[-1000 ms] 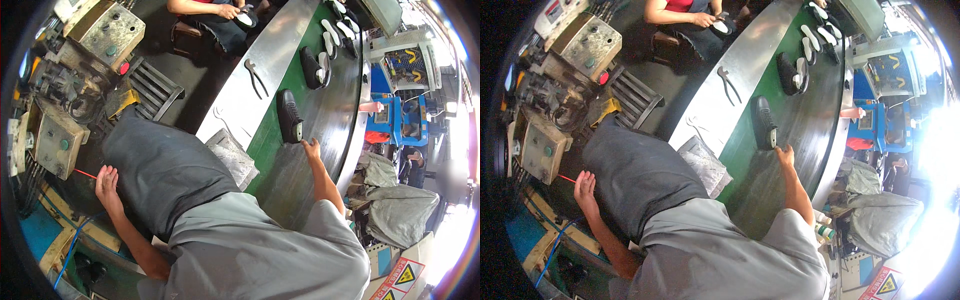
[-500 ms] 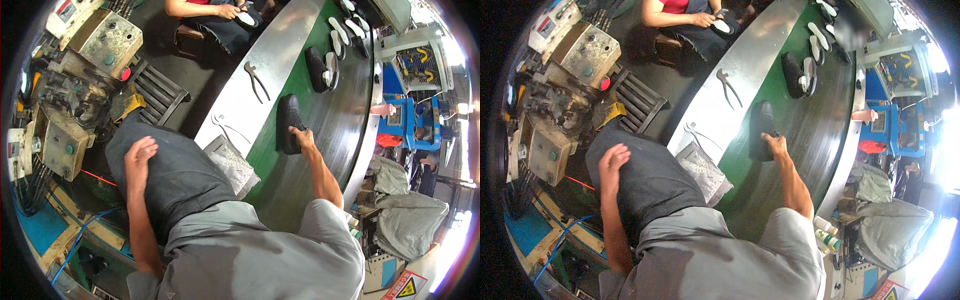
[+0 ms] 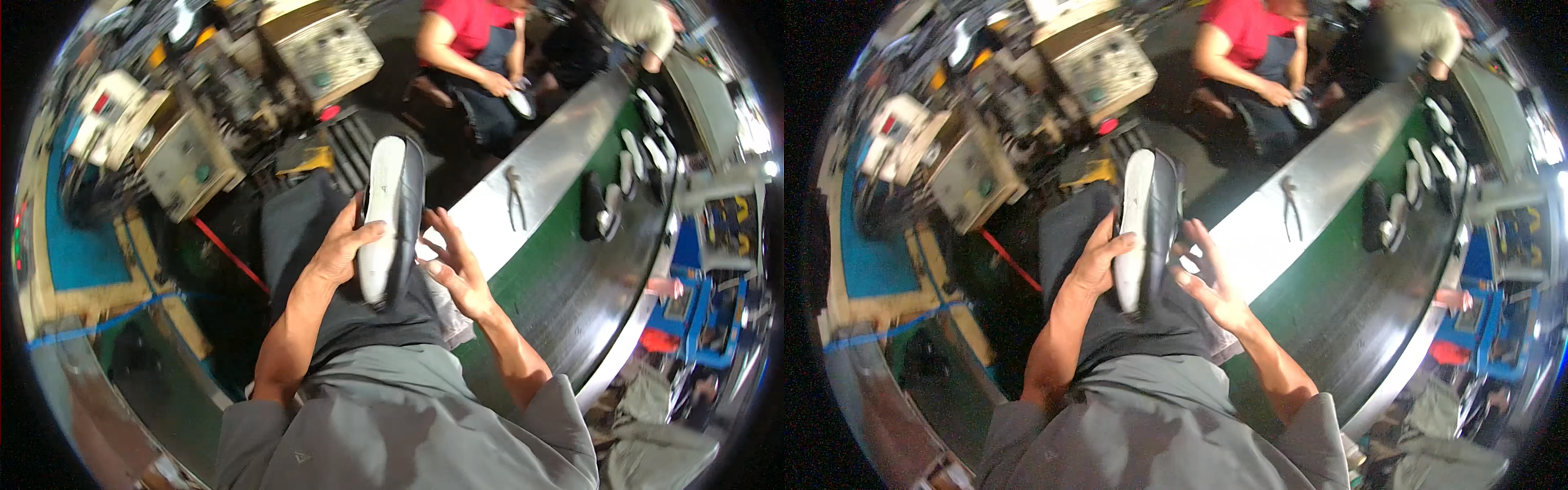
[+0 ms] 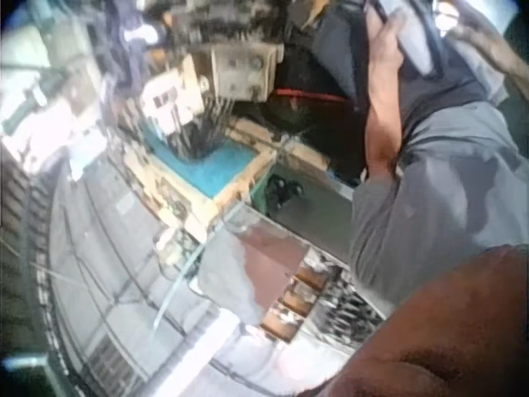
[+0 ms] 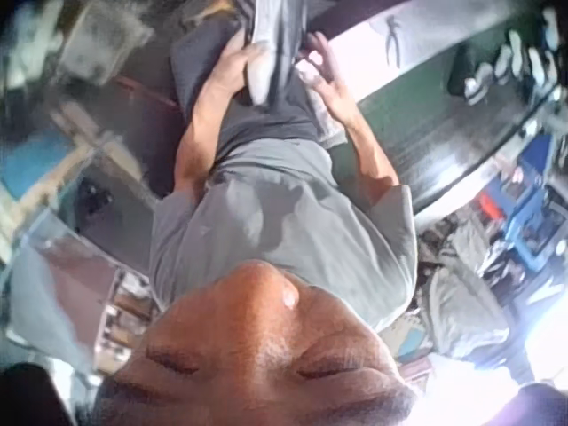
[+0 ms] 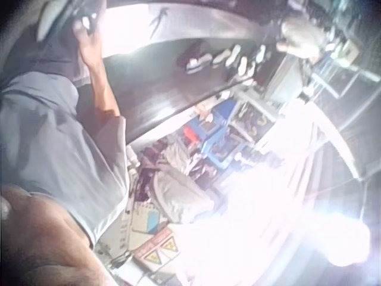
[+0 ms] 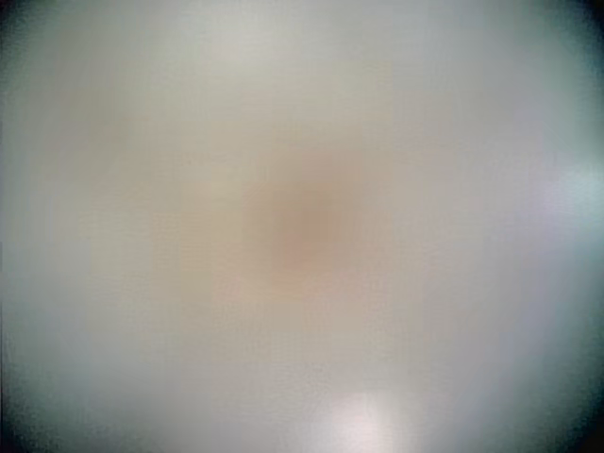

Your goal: Using a machine to shape shoe uppers over a last on an assembly line.

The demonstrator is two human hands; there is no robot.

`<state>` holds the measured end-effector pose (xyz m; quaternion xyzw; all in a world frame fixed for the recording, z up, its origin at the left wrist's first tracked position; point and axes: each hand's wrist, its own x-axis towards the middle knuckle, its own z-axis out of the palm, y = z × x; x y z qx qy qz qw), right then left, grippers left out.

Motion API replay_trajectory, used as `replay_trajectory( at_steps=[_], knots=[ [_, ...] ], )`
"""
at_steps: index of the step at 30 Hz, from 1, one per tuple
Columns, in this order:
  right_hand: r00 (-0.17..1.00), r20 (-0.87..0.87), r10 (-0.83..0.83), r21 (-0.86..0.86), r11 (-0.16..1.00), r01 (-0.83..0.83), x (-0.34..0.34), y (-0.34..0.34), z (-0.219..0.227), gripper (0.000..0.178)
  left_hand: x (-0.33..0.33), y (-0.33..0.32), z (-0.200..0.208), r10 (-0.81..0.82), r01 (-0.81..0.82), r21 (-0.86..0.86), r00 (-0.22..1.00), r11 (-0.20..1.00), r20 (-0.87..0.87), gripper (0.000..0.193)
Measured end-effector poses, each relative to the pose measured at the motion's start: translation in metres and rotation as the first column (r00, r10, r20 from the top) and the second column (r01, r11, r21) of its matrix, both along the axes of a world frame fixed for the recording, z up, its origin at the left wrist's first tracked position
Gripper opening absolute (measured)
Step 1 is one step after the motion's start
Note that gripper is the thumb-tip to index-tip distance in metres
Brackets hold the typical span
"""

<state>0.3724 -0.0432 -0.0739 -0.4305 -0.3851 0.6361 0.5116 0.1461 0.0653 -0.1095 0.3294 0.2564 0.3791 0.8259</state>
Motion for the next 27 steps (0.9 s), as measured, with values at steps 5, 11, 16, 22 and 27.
replay_trajectory(
  at_steps=[5, 11, 16, 22, 27],
  knots=[
    [0.902, 0.432, 0.028, -0.025, 1.000, -0.018, -0.102, 0.060, 0.000, 0.079, -0.045, -0.028, 0.000, 0.479, -0.430, 0.250, 0.858, 0.867, -0.184, 0.072],
    [0.845, 0.528, 0.087, -0.036, 0.996, -0.080, -0.115, 0.055, -0.023, 0.058, -0.071, -0.066, -0.013, 0.560, -0.523, 0.203, 0.797, 0.828, -0.226, 0.068],
    [0.715, 0.680, 0.163, -0.041, 0.982, -0.185, -0.092, 0.045, -0.039, 0.049, -0.081, -0.097, -0.057, 0.526, -0.399, 0.357, 0.740, 0.845, -0.420, 0.064],
    [0.601, 0.734, 0.316, -0.112, 0.929, -0.352, -0.069, 0.041, -0.027, 0.048, -0.092, -0.092, -0.033, 0.317, -0.290, 0.127, 0.845, 0.948, -0.430, 0.060],
    [0.628, 0.714, 0.310, -0.092, 0.930, -0.355, -0.060, 0.042, -0.046, 0.049, -0.084, -0.087, -0.030, 0.347, -0.305, 0.189, 0.636, 0.933, -0.689, 0.072]
  ],
)
